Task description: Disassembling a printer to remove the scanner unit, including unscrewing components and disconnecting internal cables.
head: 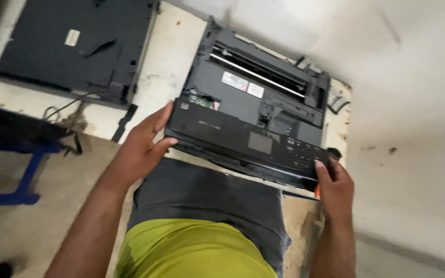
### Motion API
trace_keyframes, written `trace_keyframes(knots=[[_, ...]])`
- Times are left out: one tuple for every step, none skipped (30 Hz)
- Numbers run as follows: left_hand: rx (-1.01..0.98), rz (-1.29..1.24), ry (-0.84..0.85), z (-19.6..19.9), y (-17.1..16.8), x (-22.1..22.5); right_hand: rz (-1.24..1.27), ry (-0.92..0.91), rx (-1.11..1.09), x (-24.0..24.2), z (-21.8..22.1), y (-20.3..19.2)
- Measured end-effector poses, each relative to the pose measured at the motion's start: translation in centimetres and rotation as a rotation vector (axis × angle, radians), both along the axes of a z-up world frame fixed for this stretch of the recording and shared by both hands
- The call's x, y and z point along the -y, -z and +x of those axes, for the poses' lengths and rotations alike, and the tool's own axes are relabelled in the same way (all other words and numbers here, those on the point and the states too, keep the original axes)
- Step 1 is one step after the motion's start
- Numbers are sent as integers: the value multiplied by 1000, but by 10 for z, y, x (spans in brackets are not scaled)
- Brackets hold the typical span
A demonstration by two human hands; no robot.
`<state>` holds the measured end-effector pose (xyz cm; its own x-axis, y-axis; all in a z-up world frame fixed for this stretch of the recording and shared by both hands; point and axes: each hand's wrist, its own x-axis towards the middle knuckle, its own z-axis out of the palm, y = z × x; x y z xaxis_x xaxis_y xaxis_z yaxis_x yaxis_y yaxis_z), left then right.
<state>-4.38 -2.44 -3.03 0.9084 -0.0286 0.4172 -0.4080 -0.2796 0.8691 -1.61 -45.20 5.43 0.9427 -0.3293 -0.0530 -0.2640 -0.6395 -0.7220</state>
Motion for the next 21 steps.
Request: trace_keyframes(knots=[[-7, 12, -14, -6, -6, 0, 12, -14, -7, -3, 1, 2], [-33, -1, -14, -8, -11, 3, 9, 1, 16, -2, -1, 2], [-59, -15, -14, -10, -15, 7, 6, 17, 39, -2, -2, 3], [-68, -14, -5, -11, -11, 9, 7, 26, 30, 4, -3, 5], [-59, 1, -11, -13, -7, 10, 56, 19, 91, 9, -4, 9], [-49, 15, -20, -14, -3, 10, 105, 8, 156, 13, -4, 11], [-56, 16, -15, -14, -1, 13, 105, 14, 149, 11, -9, 9], [-32, 75, -24, -14, 0, 15, 147, 21, 178, 8, -13, 7], [-9, 134, -33, -14, 2, 17, 188, 28, 207, 5, -17, 4], [-12, 137, -31, -14, 1, 18, 191, 30, 203, 8, -19, 8], [-4, 176, -27, -15, 1, 19, 195, 24, 208, 12, -20, 12], [3, 207, -19, -15, 2, 23, 192, 22, 211, 17, -24, 15], [-1, 204, -13, -13, 5, 18, 188, 28, 206, 14, -22, 21], [42, 231, -6, -10, 10, 17, 219, 32, 226, 14, -22, 26], [85, 258, 1, -7, 15, 16, 249, 36, 246, 14, -22, 31], [83, 252, 13, -9, 14, 18, 242, 47, 244, 13, -20, 32], [79, 269, -5, -11, 13, 20, 229, 35, 251, 11, -19, 31], [76, 289, -29, -13, 10, 21, 220, 18, 260, 8, -16, 32], [76, 287, -21, -17, 17, 21, 217, 25, 260, 5, -20, 28], [61, 308, -38, -18, 22, 19, 227, 22, 252, 0, -19, 25], [47, 329, -55, -20, 28, 16, 238, 19, 244, -5, -19, 22]])
